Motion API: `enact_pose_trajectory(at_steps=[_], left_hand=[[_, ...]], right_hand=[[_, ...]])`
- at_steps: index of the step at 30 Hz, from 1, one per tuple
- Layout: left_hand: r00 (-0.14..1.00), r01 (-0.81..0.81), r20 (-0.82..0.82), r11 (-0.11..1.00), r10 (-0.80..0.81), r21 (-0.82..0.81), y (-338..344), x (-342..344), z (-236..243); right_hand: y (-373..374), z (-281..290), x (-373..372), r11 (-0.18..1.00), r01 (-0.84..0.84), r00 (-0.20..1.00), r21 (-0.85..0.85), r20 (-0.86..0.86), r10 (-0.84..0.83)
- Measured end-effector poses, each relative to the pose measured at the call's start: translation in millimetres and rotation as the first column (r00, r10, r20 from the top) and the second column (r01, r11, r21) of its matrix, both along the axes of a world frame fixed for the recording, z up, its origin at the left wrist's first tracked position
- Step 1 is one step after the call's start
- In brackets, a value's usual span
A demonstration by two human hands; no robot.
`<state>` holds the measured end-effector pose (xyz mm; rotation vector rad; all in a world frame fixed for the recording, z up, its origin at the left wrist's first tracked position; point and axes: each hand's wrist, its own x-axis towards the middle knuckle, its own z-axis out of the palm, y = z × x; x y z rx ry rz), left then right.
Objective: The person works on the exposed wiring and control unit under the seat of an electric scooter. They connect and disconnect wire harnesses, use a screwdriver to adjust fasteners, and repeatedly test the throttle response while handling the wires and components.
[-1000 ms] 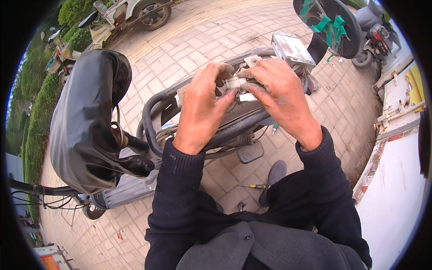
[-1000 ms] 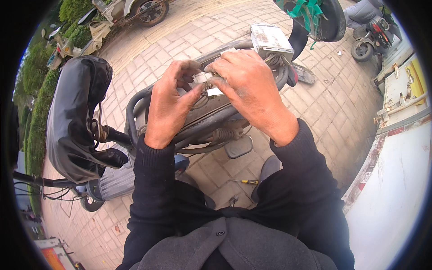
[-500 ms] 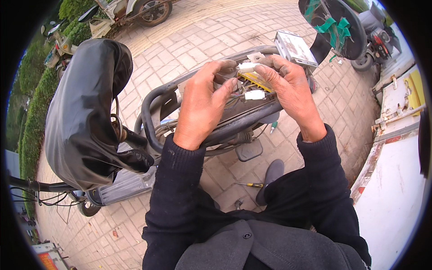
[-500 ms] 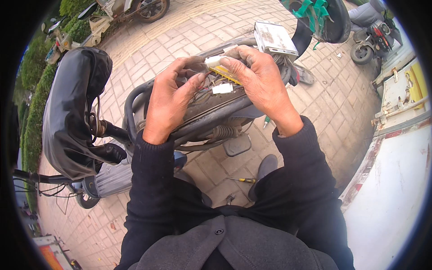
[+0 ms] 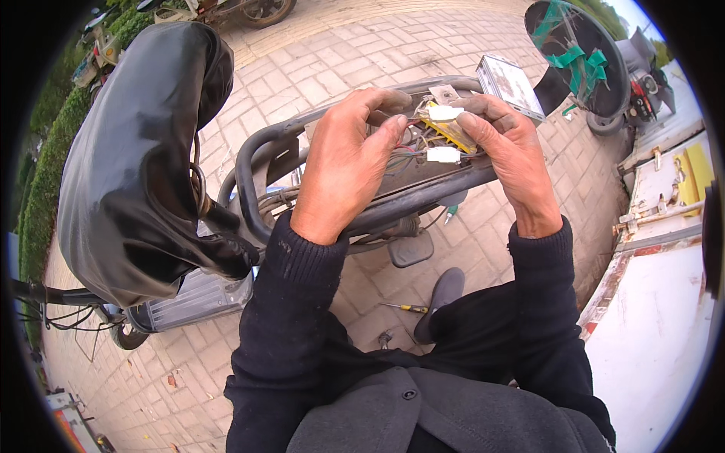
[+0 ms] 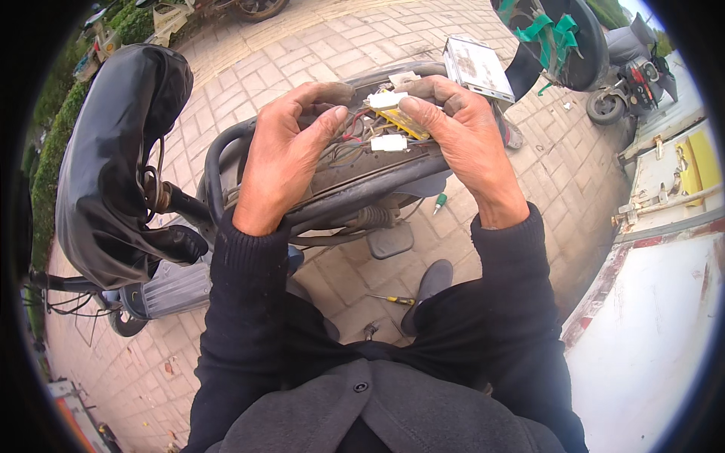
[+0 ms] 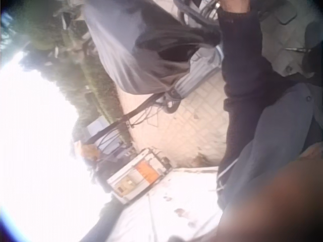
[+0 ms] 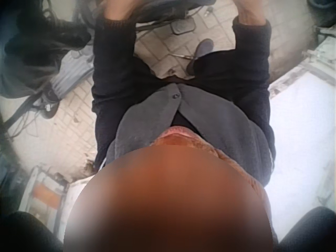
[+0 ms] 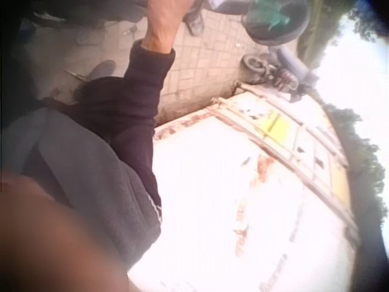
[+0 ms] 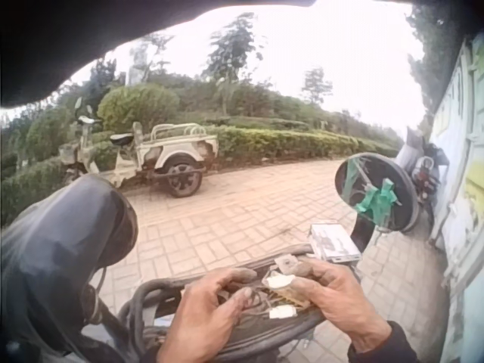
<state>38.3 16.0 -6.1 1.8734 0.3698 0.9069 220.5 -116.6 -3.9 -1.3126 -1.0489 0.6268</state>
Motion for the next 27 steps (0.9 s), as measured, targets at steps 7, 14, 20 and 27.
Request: enact_pose_trajectory(at_steps=[7, 14, 20, 27], left_hand=[[1.000, -0.029, 0.000, 1.000, 0.029, -0.007, -2, 0, 3], [0.999, -0.012, 0.030, 1.000, 0.011, 0.020, 2, 5, -3], [0.997, -0.080, -0.001, 0.985, 0.081, 0.155, -4, 12, -11], [0.999, -0.027, -0.029, 0.989, 0.032, 0.143, 0, 15, -10]], right_hand=[[-3, 1, 1, 1.000, -0.002, 0.999, -0.028, 0.034, 0.003], [0, -1, 3, 1.000, -0.011, 0.999, -0.006, 0.048, 0.011], [0, 0, 2, 1.000, -0.004, 0.999, -0.007, 0.046, 0.004], [1, 2, 0, 1.000, 0.003, 0.999, -0.009, 0.037, -0.003]])
